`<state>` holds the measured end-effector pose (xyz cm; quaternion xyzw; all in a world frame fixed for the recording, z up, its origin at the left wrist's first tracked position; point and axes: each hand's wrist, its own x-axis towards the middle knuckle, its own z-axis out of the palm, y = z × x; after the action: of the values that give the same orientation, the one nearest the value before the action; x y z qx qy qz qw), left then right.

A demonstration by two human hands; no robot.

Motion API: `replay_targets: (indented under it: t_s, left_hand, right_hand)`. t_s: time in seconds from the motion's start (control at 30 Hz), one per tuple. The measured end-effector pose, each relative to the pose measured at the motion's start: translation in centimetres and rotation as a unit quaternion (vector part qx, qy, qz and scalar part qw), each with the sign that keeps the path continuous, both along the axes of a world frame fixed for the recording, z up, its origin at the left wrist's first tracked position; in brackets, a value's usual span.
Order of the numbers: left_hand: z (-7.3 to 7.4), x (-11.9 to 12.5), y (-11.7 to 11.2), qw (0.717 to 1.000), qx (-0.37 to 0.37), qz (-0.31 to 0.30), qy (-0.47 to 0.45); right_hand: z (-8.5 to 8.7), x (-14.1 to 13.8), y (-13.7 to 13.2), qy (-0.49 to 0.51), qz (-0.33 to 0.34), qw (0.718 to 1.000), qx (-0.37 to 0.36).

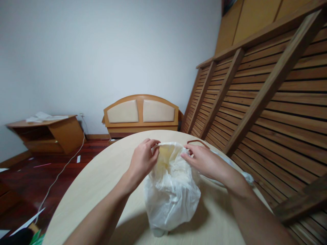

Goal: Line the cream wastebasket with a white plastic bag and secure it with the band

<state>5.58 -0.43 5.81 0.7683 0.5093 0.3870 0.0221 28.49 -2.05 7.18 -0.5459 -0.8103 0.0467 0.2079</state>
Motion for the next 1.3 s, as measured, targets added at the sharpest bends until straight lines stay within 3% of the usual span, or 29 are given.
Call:
replay_targets:
  t_s: [0.07,0.2,0.27,0.37,0.43,0.6,0.73,0.83,1.0,1.3]
  left_hand:
    - [0.1,0.0,-0.2,1.000,0.021,0.007,-0.010]
    - [0.2,0.0,-0.6,0.998,0.055,0.024,-0.023]
    - [0.3,0.1,-0.8,0.997,0.066,0.028,-0.025]
    - [0.2,0.2,-0.9,0.996,0.081,0.020,-0.034]
    - [0.2,0.3,-0.9,0.995,0.089,0.012,-0.041]
    - [0.0,0.5,-0.9,0.993,0.106,0.003,-0.044]
    - [-0.2,0.6,-0.8,0.994,0.102,0.017,-0.036]
    - [-0.3,0.6,-0.6,0.995,0.094,0.017,-0.037]
    - [-0.4,0.8,-0.7,0.995,0.092,0.007,-0.042]
    - [-1.0,2.0,-1.3,0.994,0.068,-0.068,-0.046]
  right_hand:
    - [0.3,0.1,-0.2,-0.011,-0.012,1.000,0.015]
    - [1.2,-0.9,-1.0,0.011,-0.078,0.986,0.147]
    - [1.5,-1.9,-1.4,0.025,-0.011,0.985,0.169]
    - [1.1,-3.6,-1.8,0.000,0.157,0.980,0.123]
    - [0.4,-4.7,-1.9,-0.047,0.186,0.977,0.090]
    - [-1.5,-6.3,-2.3,-0.173,0.124,0.977,0.016]
    - [-2.0,-6.5,-2.7,-0.246,0.108,0.963,0.000]
    - [-1.7,-6.5,-2.9,-0.231,0.104,0.967,-0.012]
    - [-1.4,-6.6,-2.5,-0.132,0.031,0.991,0.004]
    - [-3.3,-5.9,-1.2,-0.183,0.072,0.980,-0.036]
